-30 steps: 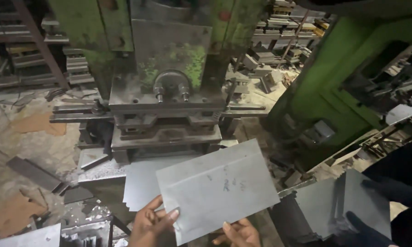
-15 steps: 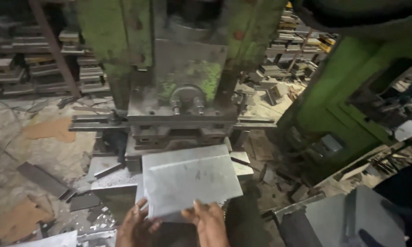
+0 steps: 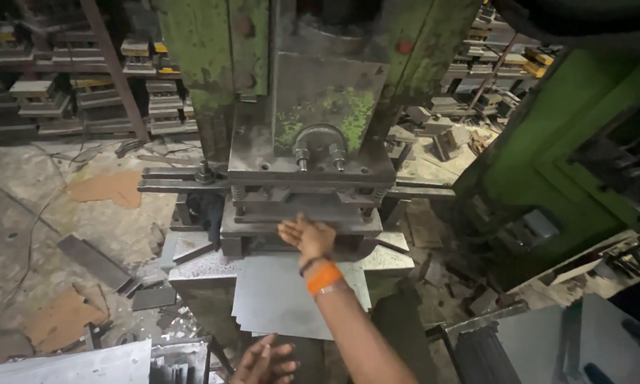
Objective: The recorder is operating a metal stamping press to shape or cut thin metal sheets, moving them between stacks and the press machine.
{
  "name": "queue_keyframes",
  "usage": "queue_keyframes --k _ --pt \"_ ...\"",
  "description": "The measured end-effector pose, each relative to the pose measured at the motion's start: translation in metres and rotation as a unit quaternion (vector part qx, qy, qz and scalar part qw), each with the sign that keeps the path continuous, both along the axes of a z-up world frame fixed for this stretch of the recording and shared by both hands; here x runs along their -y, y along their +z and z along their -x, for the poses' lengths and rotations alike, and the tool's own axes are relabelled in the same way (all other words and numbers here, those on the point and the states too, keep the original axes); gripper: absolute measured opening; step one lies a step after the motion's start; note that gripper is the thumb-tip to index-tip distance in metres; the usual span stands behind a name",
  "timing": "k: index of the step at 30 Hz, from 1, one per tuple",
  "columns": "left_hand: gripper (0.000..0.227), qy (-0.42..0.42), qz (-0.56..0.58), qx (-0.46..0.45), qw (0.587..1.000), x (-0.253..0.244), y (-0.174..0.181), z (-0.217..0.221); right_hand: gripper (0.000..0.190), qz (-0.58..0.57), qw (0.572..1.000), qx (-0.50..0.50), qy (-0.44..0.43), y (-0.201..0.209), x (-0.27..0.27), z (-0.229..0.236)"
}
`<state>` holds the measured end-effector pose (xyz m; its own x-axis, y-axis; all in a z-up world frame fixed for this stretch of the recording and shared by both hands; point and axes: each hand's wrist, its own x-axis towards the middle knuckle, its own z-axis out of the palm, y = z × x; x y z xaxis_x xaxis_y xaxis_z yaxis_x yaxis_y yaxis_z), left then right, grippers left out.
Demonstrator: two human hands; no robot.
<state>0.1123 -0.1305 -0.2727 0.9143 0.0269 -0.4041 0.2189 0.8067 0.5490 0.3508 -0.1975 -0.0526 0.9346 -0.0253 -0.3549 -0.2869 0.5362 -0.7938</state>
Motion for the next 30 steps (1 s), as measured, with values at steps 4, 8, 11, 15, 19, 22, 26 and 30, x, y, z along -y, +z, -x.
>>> queue_keyframes --k 4,8,11,15,19,22,26,30 --pt "0.048 0.051 -0.031 -0.007 0.998 0.027 0.005 0.004 0.021 0.052 0.995 -0.07 -0.053 0.02 -0.024 -0.024" --pt "0.046 0.041 -0.033 -0.017 0.998 0.045 0.023 0.006 0.025 0.114 0.988 -0.082 -0.059 0.012 -0.025 -0.033" --pt "0.046 0.009 -0.008 0.023 1.0 0.057 0.036 0.002 0.021 0.05 0.993 -0.076 -0.079 0.001 -0.023 -0.045" --pt "0.045 0.026 -0.025 -0.012 0.999 0.066 0.051 0.008 0.01 0.053 0.989 -0.107 -0.086 0.011 -0.022 -0.042" --pt "0.044 0.014 -0.009 -0.006 1.0 0.061 0.031 0.015 0.031 0.136 0.983 -0.108 -0.062 0.018 -0.018 -0.038" --pt "0.042 0.026 -0.001 -0.003 1.0 0.057 0.016 0.017 0.028 0.103 0.988 -0.094 -0.072 0.013 -0.018 -0.04" --pt "0.044 0.03 -0.027 -0.037 0.998 0.059 0.08 0.018 0.027 0.109 0.984 -0.098 -0.097 0.019 -0.019 -0.033" --pt "0.045 0.052 -0.061 -0.045 0.996 0.07 0.122 0.019 0.028 0.137 0.988 -0.055 -0.042 0.039 -0.002 -0.003"
